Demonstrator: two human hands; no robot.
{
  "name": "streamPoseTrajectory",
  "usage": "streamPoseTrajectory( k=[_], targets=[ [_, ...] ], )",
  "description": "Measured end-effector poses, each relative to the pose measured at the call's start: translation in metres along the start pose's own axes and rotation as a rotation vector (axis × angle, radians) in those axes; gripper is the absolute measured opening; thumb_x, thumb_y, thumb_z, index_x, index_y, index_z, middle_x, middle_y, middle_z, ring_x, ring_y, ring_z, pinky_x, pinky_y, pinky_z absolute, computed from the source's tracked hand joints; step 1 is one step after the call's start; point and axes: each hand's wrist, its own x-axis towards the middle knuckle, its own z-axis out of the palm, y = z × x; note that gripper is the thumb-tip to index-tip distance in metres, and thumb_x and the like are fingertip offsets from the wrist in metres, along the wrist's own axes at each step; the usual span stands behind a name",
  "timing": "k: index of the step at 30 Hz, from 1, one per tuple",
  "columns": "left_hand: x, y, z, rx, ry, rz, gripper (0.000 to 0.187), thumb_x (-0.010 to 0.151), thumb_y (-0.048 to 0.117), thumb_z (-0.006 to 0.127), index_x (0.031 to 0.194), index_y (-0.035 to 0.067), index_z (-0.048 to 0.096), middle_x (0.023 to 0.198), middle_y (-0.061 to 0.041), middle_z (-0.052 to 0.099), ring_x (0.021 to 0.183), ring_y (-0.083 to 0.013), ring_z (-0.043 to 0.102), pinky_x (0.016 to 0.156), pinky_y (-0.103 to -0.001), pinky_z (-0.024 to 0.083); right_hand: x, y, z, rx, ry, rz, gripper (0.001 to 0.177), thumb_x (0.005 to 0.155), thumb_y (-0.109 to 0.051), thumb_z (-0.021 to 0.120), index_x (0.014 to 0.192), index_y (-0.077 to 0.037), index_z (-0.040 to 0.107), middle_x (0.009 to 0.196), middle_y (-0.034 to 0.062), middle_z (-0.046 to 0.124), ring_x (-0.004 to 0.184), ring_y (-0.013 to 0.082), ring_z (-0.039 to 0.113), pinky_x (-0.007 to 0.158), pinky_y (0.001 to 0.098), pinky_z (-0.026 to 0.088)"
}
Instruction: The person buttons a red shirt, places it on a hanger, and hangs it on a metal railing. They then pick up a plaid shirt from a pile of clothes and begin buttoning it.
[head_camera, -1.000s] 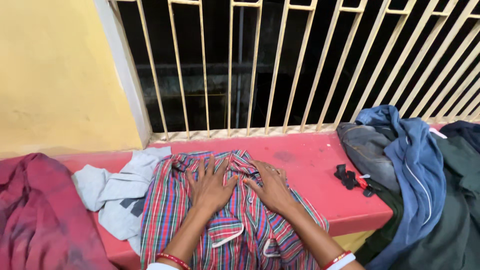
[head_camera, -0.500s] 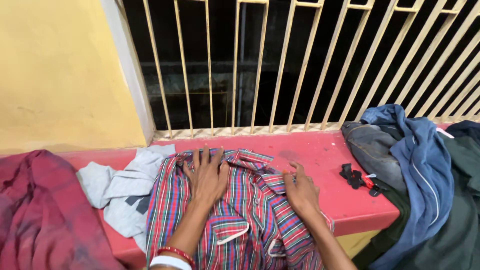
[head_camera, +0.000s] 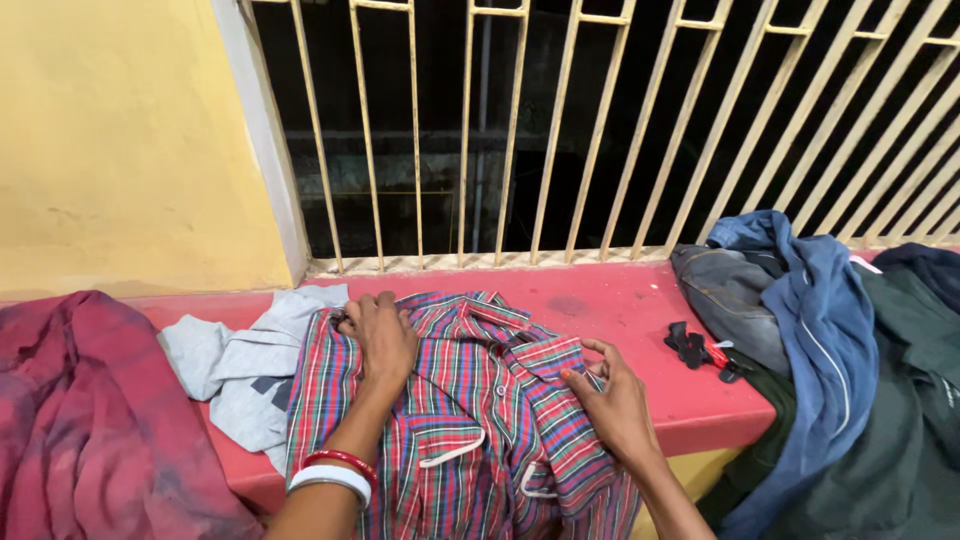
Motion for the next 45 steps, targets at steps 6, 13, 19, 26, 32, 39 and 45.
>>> streamPoseTrajectory(
  k=[6, 13, 19, 26, 32, 39, 45],
  targets=[
    [-0.001, 0.018, -0.048, -0.132, 0.077, -0.063, 0.018, 0.086, 0.017, 0.077, 0.1, 0.006, 0.077, 0.107, -0.015, 0.062, 0.112, -0.0353, 0.05, 0.096, -0.053, 0.036, 0.019, 0.021, -0.006, 0.2, -0.029, 0.103, 0.033, 0.087, -0.029, 0.078, 0.107, -0.003, 0.078, 0.084, 0.0112, 0.077, 0.077, 0.0172, 0.066, 0.07, 0.0344, 0.054],
    [0.034, 0.063, -0.13, -0.195, 0.219, -0.216, 0.016, 0.084, 0.016, 0.071, 0.095, 0.014, 0.082, 0.102, -0.021, 0.066, 0.104, -0.0412, 0.061, 0.08, -0.051, 0.05, 0.071, -0.033, -0.04, 0.069, 0.265, -0.372, 0.025, 0.087, -0.021, 0.078, 0.104, -0.003, 0.076, 0.09, 0.0115, 0.075, 0.08, 0.0186, 0.069, 0.075, 0.0341, 0.052],
    [0.069, 0.072, -0.124, -0.261, 0.21, -0.361, 0.022, 0.085, 0.02, 0.068, 0.102, 0.017, 0.081, 0.093, -0.022, 0.074, 0.091, -0.0447, 0.068, 0.079, -0.055, 0.051, 0.122, -0.08, -0.038, 0.025, 0.367, -0.418, 0.024, 0.09, -0.017, 0.076, 0.108, -0.002, 0.077, 0.094, 0.0204, 0.072, 0.085, 0.0298, 0.069, 0.078, 0.0386, 0.051],
    [0.028, 0.012, -0.013, -0.159, -0.124, -0.241, 0.078, 0.09, 0.033, 0.067, 0.155, 0.01, 0.032, 0.152, -0.038, 0.028, 0.146, -0.0539, 0.016, 0.112, -0.062, 0.019, 0.163, -0.01, 0.034, 0.038, 0.014, -0.439, 0.034, 0.095, -0.017, 0.061, 0.126, -0.006, 0.068, 0.118, 0.0189, 0.074, 0.109, 0.0298, 0.072, 0.092, 0.0388, 0.055],
    [-0.004, -0.005, 0.016, -0.022, -0.27, -0.146, 0.071, 0.094, 0.034, 0.059, 0.158, 0.016, 0.033, 0.159, -0.035, 0.023, 0.153, -0.0503, 0.008, 0.118, -0.066, 0.009, 0.099, 0.007, 0.088, -0.387, -0.266, -0.488, 0.056, 0.101, -0.046, 0.045, 0.151, -0.02, 0.045, 0.154, 0.0165, 0.045, 0.142, 0.0343, 0.04, 0.114, 0.0535, 0.031],
    [0.005, 0.027, 0.0, 0.183, -0.335, -0.051, 0.087, 0.076, 0.017, 0.065, 0.158, 0.015, 0.037, 0.16, -0.026, 0.031, 0.152, -0.0389, 0.021, 0.12, -0.065, 0.008, 0.069, -0.014, 0.085, -0.315, -0.396, -0.365, 0.075, 0.097, -0.06, 0.042, 0.16, -0.022, 0.029, 0.165, 0.0194, 0.021, 0.156, 0.0326, 0.012, 0.119, 0.0604, 0.007],
    [0.003, 0.095, 0.005, -0.169, -0.358, 0.046, 0.055, 0.09, 0.031, 0.06, 0.142, 0.014, 0.056, 0.158, -0.014, 0.038, 0.155, -0.035, 0.022, 0.12, -0.07, 0.004, 0.068, -0.016, 0.085, -0.276, -0.348, -0.364, 0.069, 0.097, -0.055, 0.043, 0.157, -0.021, 0.034, 0.165, 0.0192, 0.026, 0.155, 0.0318, 0.02, 0.119, 0.0597, 0.01]
  ],
)
